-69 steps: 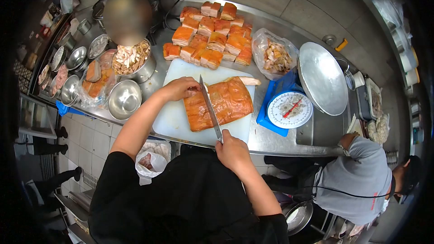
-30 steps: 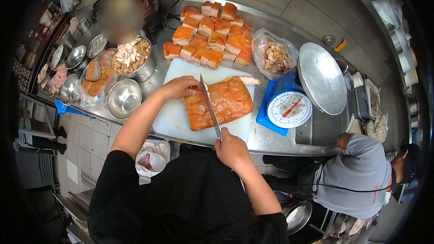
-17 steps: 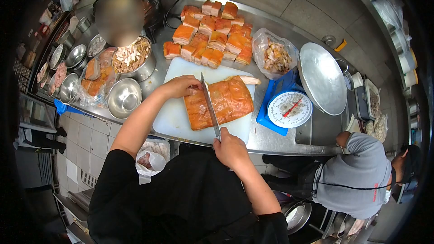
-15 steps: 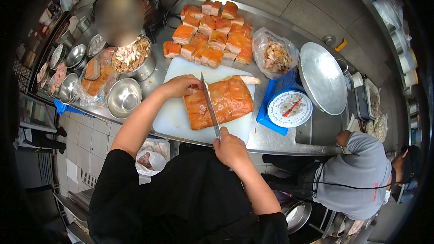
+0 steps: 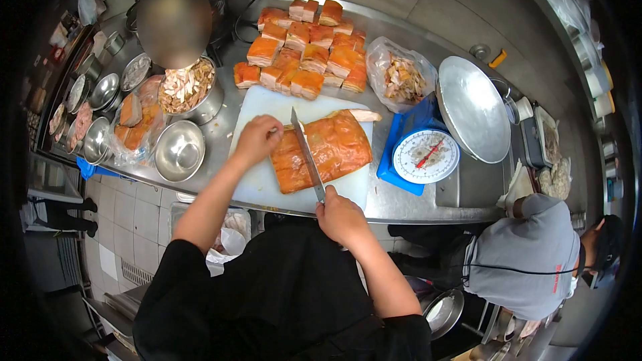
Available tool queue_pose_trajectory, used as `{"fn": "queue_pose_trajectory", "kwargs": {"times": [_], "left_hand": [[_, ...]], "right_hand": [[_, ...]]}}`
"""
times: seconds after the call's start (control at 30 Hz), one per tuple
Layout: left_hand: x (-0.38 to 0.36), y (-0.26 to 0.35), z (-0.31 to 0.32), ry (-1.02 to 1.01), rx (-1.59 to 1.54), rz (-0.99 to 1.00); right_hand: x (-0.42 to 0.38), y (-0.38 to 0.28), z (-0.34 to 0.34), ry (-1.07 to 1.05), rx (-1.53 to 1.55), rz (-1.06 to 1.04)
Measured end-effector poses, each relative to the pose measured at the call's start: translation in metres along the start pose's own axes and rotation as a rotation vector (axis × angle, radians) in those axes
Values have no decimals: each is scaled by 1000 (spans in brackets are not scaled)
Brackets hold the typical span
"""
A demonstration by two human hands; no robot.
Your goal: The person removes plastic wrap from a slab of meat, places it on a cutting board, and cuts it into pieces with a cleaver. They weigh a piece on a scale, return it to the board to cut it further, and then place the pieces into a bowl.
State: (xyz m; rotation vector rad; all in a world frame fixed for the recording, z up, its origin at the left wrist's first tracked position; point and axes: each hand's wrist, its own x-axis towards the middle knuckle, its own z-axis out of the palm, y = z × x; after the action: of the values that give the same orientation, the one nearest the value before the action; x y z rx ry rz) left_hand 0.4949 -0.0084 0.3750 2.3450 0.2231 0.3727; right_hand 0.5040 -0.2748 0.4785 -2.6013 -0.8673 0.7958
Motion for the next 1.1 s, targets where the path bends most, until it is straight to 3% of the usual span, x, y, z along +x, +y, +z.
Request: {"fn": "queue_pose_trajectory", "kwargs": {"times": [0.07, 0.13, 0.63, 0.83, 1.1], "left_hand": [[-23, 13, 25, 85, 84, 41], [-41, 19, 55, 381, 162, 92], [-45, 7, 66, 379, -15, 52], [-45, 5, 66, 351, 7, 58], [-46, 13, 70, 428, 30, 30]], "right_hand": [[2, -2, -6, -22, -8, 11], [5, -5, -14, -85, -27, 36], [56, -56, -56, -265, 52, 238], [110, -60, -46, -268, 38, 175], [60, -50, -42, -257, 8, 178]]}}
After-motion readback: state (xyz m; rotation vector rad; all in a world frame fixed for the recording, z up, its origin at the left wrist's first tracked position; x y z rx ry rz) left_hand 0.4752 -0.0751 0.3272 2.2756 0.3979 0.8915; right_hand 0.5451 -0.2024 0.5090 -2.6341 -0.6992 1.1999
